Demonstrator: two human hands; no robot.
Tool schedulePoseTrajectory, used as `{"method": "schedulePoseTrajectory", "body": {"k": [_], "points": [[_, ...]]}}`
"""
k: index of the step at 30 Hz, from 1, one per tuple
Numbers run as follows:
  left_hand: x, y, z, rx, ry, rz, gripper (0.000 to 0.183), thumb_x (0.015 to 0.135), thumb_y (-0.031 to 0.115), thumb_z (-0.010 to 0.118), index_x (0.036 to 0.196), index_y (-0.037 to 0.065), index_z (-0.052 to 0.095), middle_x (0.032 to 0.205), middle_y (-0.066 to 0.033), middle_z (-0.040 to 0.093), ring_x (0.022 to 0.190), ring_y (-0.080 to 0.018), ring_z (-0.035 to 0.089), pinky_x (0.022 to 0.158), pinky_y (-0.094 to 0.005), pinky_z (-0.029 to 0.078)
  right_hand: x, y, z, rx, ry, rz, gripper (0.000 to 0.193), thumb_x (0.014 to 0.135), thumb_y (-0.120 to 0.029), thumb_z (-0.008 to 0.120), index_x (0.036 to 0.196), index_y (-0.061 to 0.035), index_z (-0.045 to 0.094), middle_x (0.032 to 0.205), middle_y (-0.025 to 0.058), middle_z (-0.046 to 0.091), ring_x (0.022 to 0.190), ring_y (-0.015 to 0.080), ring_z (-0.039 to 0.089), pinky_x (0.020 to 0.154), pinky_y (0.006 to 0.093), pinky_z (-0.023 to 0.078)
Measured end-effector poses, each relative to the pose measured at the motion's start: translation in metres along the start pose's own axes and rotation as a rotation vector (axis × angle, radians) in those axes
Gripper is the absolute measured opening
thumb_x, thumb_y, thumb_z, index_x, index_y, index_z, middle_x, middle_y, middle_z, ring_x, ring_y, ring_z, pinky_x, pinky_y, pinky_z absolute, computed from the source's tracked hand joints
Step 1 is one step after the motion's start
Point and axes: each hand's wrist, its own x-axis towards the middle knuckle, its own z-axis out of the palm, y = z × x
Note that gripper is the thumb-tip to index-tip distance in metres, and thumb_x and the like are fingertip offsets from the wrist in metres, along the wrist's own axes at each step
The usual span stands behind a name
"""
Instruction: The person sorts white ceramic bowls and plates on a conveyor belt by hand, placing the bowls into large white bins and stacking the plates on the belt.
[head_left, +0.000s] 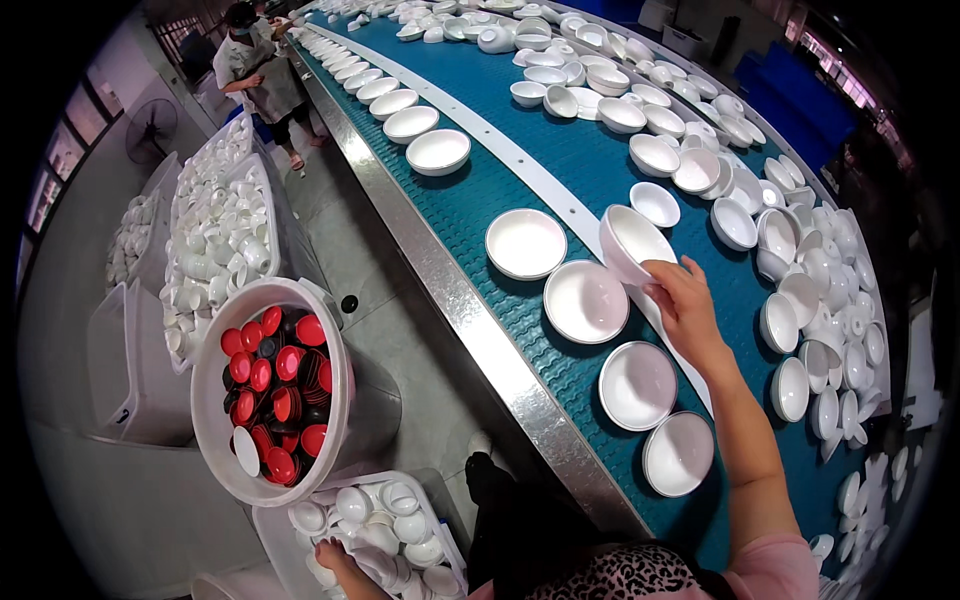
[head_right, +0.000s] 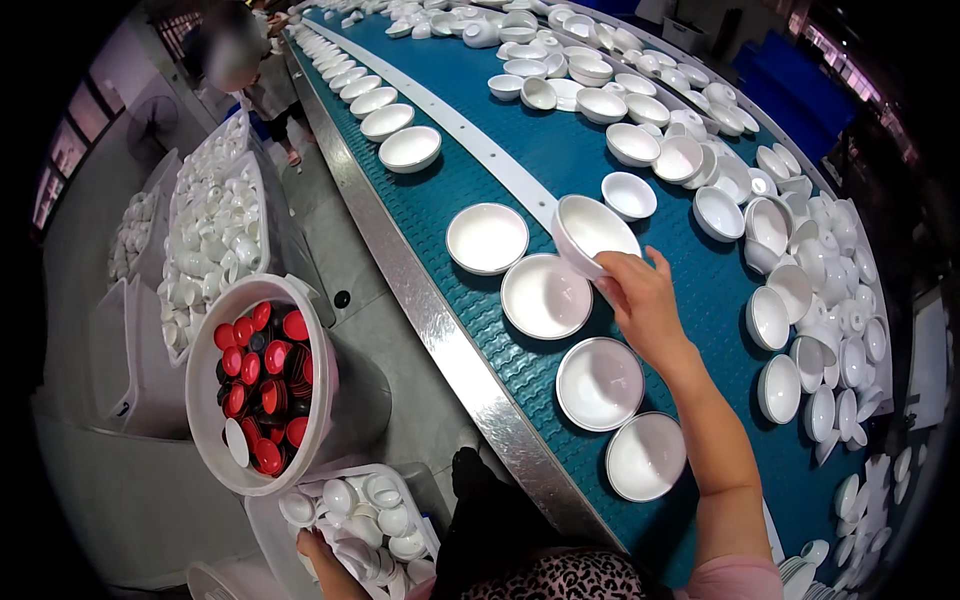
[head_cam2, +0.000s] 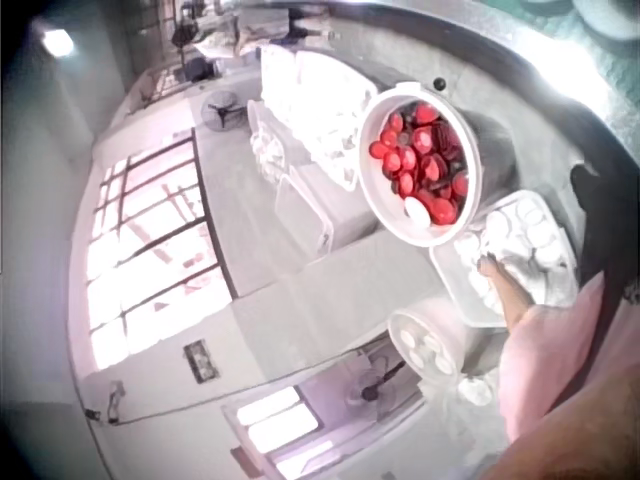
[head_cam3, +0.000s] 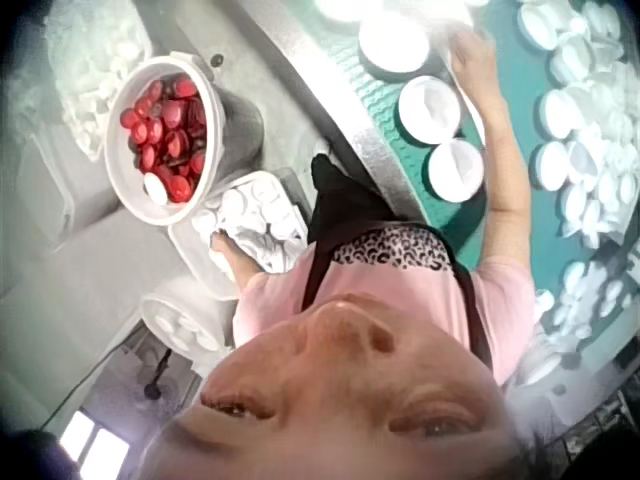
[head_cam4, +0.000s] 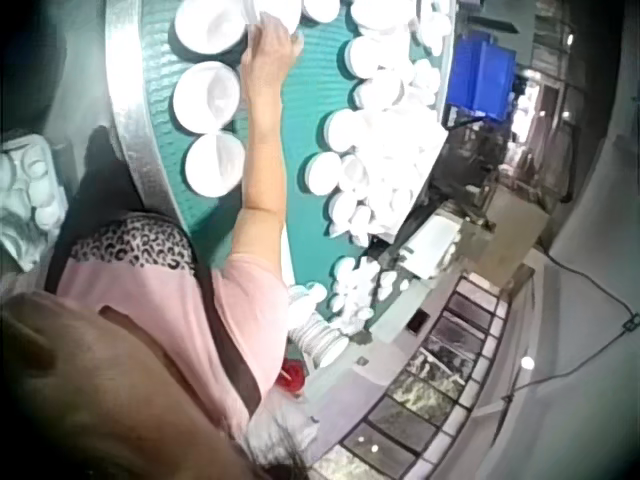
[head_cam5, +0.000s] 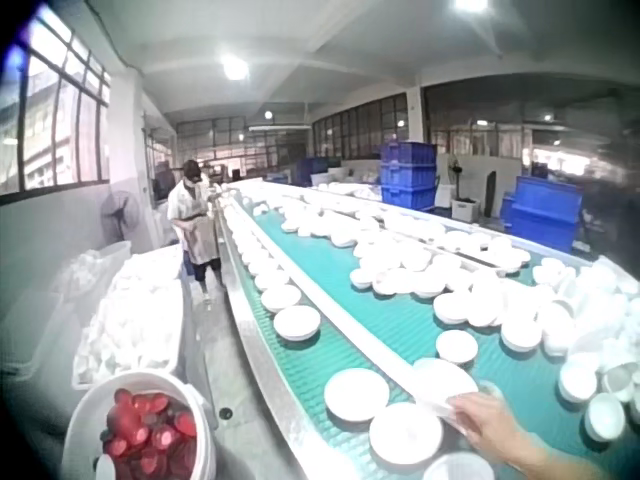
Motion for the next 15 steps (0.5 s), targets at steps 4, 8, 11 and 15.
{"method": "schedulePoseTrajectory", "body": {"k": [4, 8, 11, 15], "points": [[-0.109, 0.118, 0.182, 0.02, -0.628, 0.849, 0.028, 0.092, 0.008, 0.052, 0.119, -0.001, 0.049, 0.112, -0.0117, 0.058, 0.092, -0.0182, 0.06, 0.08, -0.0272, 0.048, 0.084, -0.023, 0.078, 0.043, 0.033, -0.182, 0.02, 0.076, -0.005, 0.061, 0.095, -0.0101, 0.059, 0.091, 0.0042, 0.064, 0.094, 0.0216, 0.06, 0.092, 0.0509, 0.04], [-0.298, 0.231, 0.35, 0.016, -1.002, 1.331, 0.015, 0.092, 0.006, 0.053, 0.104, -0.002, 0.058, 0.099, -0.0094, 0.062, 0.089, -0.0155, 0.059, 0.082, -0.027, 0.046, 0.148, -0.051, 0.155, -0.081, 0.037, -0.309, 0.007, 0.075, -0.005, 0.055, 0.082, -0.0087, 0.056, 0.077, 0.0046, 0.058, 0.088, 0.0211, 0.058, 0.094, 0.0484, 0.039], [-0.409, 0.246, 0.476, 0.152, -1.433, 1.508, 0.014, 0.087, 0.004, 0.056, 0.099, 0.001, 0.061, 0.093, -0.0101, 0.063, 0.081, -0.0179, 0.061, 0.069, -0.0265, 0.048, 0.162, -0.038, 0.196, -0.118, -0.186, -0.133, 0.005, 0.079, -0.012, 0.057, 0.079, -0.0082, 0.06, 0.079, 0.0044, 0.06, 0.086, 0.0216, 0.059, 0.094, 0.047, 0.038], [-0.55, 0.175, 0.6, 0.47, -2.039, 1.836, 0.022, 0.085, 0.008, 0.058, 0.106, 0.0, 0.059, 0.108, -0.0182, 0.061, 0.094, -0.0335, 0.061, 0.08, -0.037, 0.051, 0.144, -0.021, 0.147, 0.085, -0.06, -0.021, 0.032, 0.082, -0.029, 0.064, 0.107, -0.0099, 0.06, 0.111, 0.007, 0.059, 0.116, 0.0234, 0.051, 0.101, 0.0487, 0.033]]}}
